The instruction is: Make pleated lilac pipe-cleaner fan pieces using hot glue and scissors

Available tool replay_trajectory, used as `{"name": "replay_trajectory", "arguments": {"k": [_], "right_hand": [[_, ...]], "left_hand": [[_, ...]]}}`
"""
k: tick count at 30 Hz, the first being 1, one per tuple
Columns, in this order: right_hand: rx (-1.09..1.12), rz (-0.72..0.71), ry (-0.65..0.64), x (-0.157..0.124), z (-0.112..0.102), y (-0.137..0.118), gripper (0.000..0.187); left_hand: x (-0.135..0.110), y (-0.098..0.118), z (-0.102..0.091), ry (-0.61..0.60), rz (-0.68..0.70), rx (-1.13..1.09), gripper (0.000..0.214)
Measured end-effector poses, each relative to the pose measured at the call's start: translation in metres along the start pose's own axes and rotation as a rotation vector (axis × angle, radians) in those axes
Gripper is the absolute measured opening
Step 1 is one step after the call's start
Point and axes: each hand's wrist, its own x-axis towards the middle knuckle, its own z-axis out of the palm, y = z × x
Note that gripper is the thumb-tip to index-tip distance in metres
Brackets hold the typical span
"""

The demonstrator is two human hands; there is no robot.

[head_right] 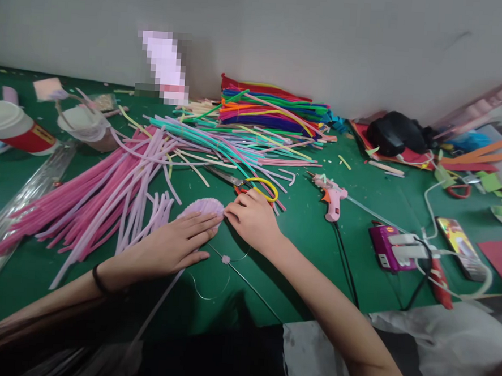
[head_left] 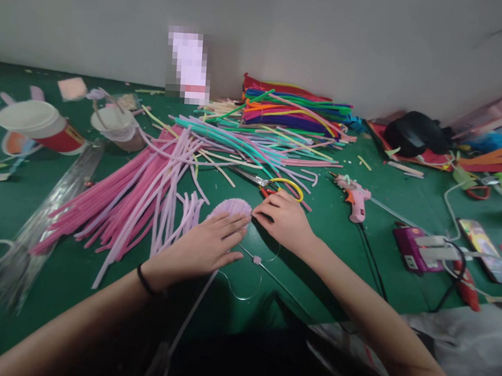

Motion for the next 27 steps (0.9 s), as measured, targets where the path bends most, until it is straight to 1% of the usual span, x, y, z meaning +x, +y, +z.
{"name": "replay_trajectory", "arguments": {"k": [5, 8, 10, 13, 16, 18, 22, 25, 27], "right_hand": [[-0.181, -0.061, -0.042, 0.001, -0.004, -0.004, 0.022], [-0.251, -0.066, -0.076, -0.002, -0.001, -0.012, 0.023], [-0.236, -0.017, -0.064, -0.007, 0.005, -0.021, 0.024], [-0.134, 0.079, 0.02, -0.018, 0.015, -0.034, 0.025], [-0.038, 0.104, 0.093, -0.028, 0.021, -0.045, 0.03], [-0.008, 0.108, 0.105, -0.031, 0.022, -0.048, 0.034], [-0.005, 0.117, 0.045, -0.035, 0.02, -0.049, 0.037], [-0.065, 0.13, -0.004, -0.038, 0.019, -0.049, 0.039], [-0.119, 0.113, -0.033, -0.039, 0.018, -0.05, 0.041]], "left_hand": [[0.001, -0.001, -0.004, 0.002, -0.006, -0.049, 0.052], [0.001, 0.0, -0.004, 0.009, -0.003, -0.048, 0.052], [0.001, 0.0, -0.004, 0.013, 0.001, -0.047, 0.051], [0.001, 0.0, -0.004, 0.029, 0.011, -0.063, 0.051], [0.001, 0.0, -0.004, 0.033, 0.017, -0.063, 0.052], [0.001, 0.001, -0.005, 0.021, 0.012, -0.036, 0.051], [0.0, 0.002, -0.007, 0.014, -0.011, 0.004, 0.047], [-0.001, 0.002, -0.006, 0.017, -0.008, -0.014, 0.044], [-0.001, 0.001, -0.004, 0.024, -0.005, -0.029, 0.042]]}}
